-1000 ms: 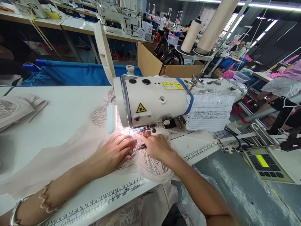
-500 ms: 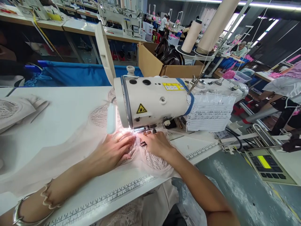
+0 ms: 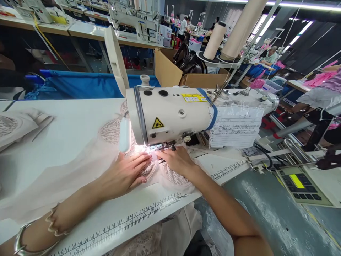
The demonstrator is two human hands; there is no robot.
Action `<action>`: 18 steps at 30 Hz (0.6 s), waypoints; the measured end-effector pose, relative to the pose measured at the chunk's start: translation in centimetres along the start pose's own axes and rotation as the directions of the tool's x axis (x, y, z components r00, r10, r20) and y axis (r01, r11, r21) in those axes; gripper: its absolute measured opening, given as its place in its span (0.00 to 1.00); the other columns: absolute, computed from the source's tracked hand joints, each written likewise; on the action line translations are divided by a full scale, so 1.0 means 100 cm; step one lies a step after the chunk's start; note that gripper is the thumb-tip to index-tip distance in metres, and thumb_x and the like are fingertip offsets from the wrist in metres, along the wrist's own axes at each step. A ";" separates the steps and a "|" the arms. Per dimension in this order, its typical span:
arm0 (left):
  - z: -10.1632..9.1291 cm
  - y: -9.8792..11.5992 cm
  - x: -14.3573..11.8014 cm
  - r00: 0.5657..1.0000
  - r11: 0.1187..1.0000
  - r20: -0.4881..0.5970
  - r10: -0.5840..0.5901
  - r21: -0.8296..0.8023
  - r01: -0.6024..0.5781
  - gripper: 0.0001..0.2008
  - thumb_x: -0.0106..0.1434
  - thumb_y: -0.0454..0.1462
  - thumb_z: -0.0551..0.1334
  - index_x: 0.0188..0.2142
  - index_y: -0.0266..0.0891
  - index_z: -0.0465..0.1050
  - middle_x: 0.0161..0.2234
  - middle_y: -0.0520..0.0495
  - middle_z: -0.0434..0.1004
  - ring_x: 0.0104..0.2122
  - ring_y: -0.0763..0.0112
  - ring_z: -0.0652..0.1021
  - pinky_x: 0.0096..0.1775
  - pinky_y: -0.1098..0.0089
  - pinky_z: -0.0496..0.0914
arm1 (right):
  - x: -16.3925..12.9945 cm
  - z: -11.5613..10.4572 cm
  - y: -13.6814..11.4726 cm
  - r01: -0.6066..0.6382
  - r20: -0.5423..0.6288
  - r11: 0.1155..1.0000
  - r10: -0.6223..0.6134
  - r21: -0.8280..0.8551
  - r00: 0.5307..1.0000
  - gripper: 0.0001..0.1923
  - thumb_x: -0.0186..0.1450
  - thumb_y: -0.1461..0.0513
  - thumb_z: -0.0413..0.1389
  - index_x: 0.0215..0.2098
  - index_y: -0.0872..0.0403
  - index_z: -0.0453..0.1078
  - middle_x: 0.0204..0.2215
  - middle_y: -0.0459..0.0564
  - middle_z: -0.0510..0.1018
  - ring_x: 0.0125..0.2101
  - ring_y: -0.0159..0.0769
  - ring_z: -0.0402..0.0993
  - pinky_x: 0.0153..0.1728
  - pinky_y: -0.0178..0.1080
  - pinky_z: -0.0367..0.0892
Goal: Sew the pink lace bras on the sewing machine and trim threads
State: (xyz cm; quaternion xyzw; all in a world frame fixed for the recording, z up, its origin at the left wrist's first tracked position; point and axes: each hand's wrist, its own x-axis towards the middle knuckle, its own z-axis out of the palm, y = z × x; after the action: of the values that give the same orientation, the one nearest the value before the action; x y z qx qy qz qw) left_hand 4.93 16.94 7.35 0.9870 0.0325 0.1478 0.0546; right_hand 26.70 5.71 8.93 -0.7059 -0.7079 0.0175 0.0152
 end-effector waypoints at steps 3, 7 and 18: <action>-0.002 0.000 0.001 1.000 1.000 0.003 -0.015 -0.025 0.015 0.25 0.76 0.47 0.42 0.54 0.37 0.70 0.48 0.38 0.77 0.46 0.55 0.76 0.51 0.51 0.57 | -0.012 -0.002 0.004 -0.019 -0.017 1.000 0.019 0.017 1.000 0.14 0.69 0.59 0.56 0.51 0.51 0.73 0.35 0.48 0.83 0.33 0.38 0.76 0.30 0.36 0.56; 0.000 0.006 0.002 0.999 0.999 -0.016 -0.047 0.014 0.047 0.24 0.76 0.45 0.42 0.53 0.35 0.70 0.45 0.39 0.77 0.44 0.55 0.75 0.50 0.52 0.57 | -0.031 0.002 0.009 0.045 -0.049 0.998 -0.042 0.053 0.998 0.13 0.66 0.58 0.60 0.47 0.55 0.71 0.28 0.46 0.81 0.26 0.35 0.71 0.26 0.35 0.52; 0.002 0.009 0.003 0.999 0.999 -0.026 -0.042 0.025 0.043 0.22 0.76 0.43 0.45 0.46 0.33 0.74 0.51 0.36 0.76 0.50 0.52 0.74 0.49 0.52 0.57 | -0.032 0.010 0.009 0.358 -0.314 0.921 -0.388 -0.152 0.866 0.23 0.68 0.73 0.47 0.51 0.50 0.77 0.20 0.42 0.68 0.23 0.30 0.59 0.26 0.37 0.49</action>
State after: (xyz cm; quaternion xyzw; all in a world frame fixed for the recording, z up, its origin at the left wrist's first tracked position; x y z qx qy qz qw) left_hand 5.31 16.07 7.36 0.9847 0.0559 0.1589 0.0449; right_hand 27.60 2.56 7.88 -0.5481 -0.8177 -0.1386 0.1084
